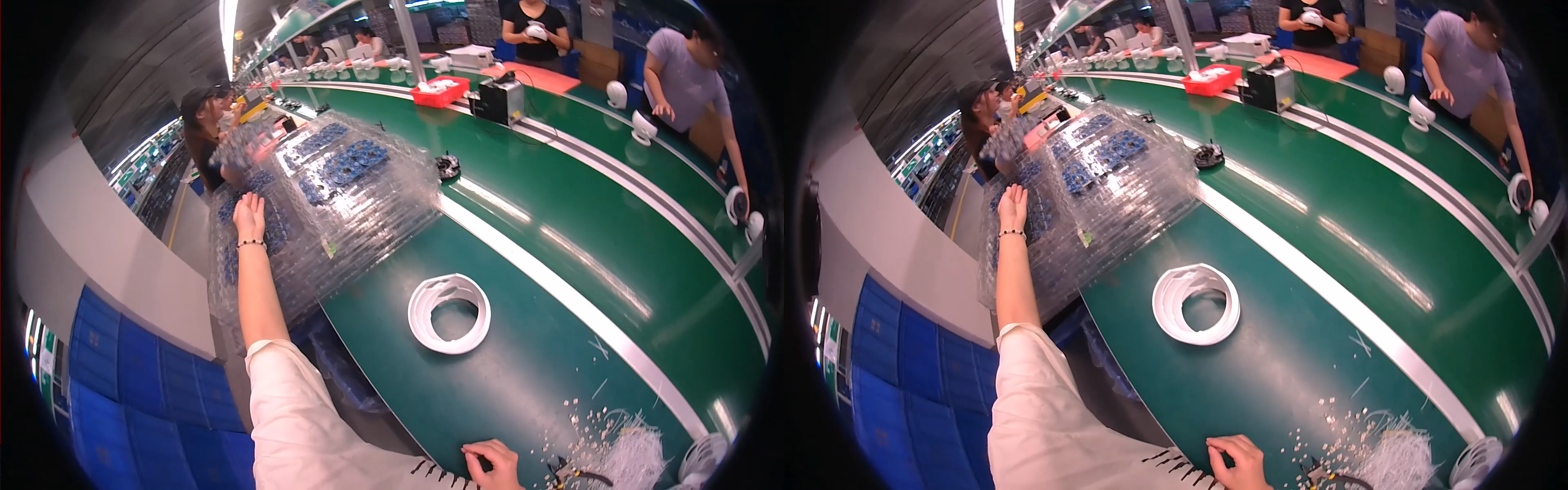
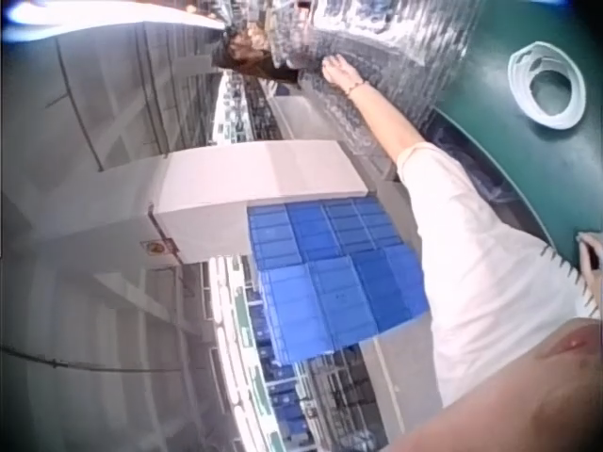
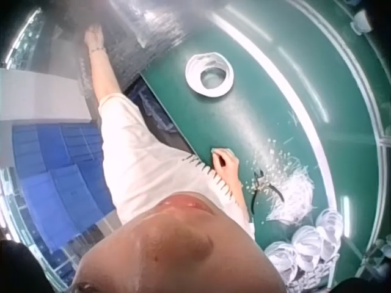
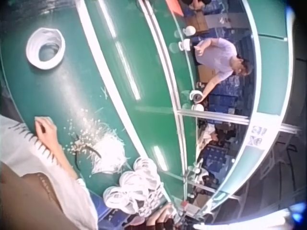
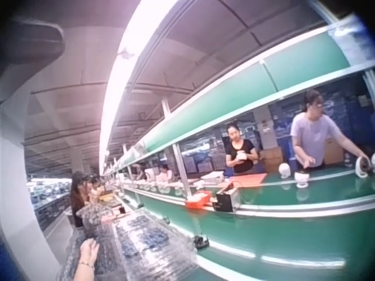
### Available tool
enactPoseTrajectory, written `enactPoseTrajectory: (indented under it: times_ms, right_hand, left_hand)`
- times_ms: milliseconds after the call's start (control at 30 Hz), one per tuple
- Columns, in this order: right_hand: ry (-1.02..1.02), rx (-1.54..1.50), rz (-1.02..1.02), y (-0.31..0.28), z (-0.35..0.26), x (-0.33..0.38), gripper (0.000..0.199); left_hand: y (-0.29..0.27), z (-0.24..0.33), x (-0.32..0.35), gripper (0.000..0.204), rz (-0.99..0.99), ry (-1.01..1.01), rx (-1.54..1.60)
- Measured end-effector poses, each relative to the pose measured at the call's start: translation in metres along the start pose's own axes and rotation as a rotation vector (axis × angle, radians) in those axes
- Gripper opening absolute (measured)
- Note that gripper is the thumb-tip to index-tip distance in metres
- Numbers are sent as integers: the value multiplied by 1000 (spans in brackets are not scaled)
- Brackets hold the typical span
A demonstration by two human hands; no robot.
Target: Assembling LED light components including circular PCBs and housing on an assembly line.
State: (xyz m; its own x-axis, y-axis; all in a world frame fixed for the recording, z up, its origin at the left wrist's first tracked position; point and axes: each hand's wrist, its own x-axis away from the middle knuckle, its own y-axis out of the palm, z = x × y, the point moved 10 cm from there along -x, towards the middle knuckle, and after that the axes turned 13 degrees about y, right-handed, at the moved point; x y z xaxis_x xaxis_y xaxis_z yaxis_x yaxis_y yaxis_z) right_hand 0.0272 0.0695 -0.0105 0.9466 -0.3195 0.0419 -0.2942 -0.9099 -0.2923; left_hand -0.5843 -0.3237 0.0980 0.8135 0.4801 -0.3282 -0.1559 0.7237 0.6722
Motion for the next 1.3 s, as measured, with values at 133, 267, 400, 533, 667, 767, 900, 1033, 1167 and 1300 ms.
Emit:
enactPoseTrajectory:
  times_ms: [133,267,400,533,667,767,900,1033,1167,1300]
  right_hand:
    - [-31,-74,10,-14,-23,7,13]
    - [157,-218,-12,-52,-33,24,19]
    - [118,147,309,-115,-45,54,21]
    - [165,291,506,-137,-45,85,25]
    - [223,293,615,-142,-32,110,24]
    - [214,474,689,-149,-36,121,32]
    - [215,635,756,-165,-38,132,43]
    - [280,688,673,-176,-21,132,47]
    - [353,726,531,-177,-12,129,57]
    - [494,709,418,-169,2,137,74]
  left_hand:
    - [15,61,6,15,-162,370,-623]
    - [153,74,118,39,-543,866,-702]
    - [282,38,293,29,-1247,739,-746]
    - [288,6,426,41,-1892,632,-757]
    - [250,-12,443,52,-1861,383,-929]
    - [205,-31,432,61,-1840,216,-1076]
    - [158,-62,424,56,-1739,-31,-1057]
    - [145,-92,434,29,-1597,-356,-811]
    - [137,-86,430,27,-1559,-486,-789]
    - [144,-99,444,31,-1623,-527,-794]
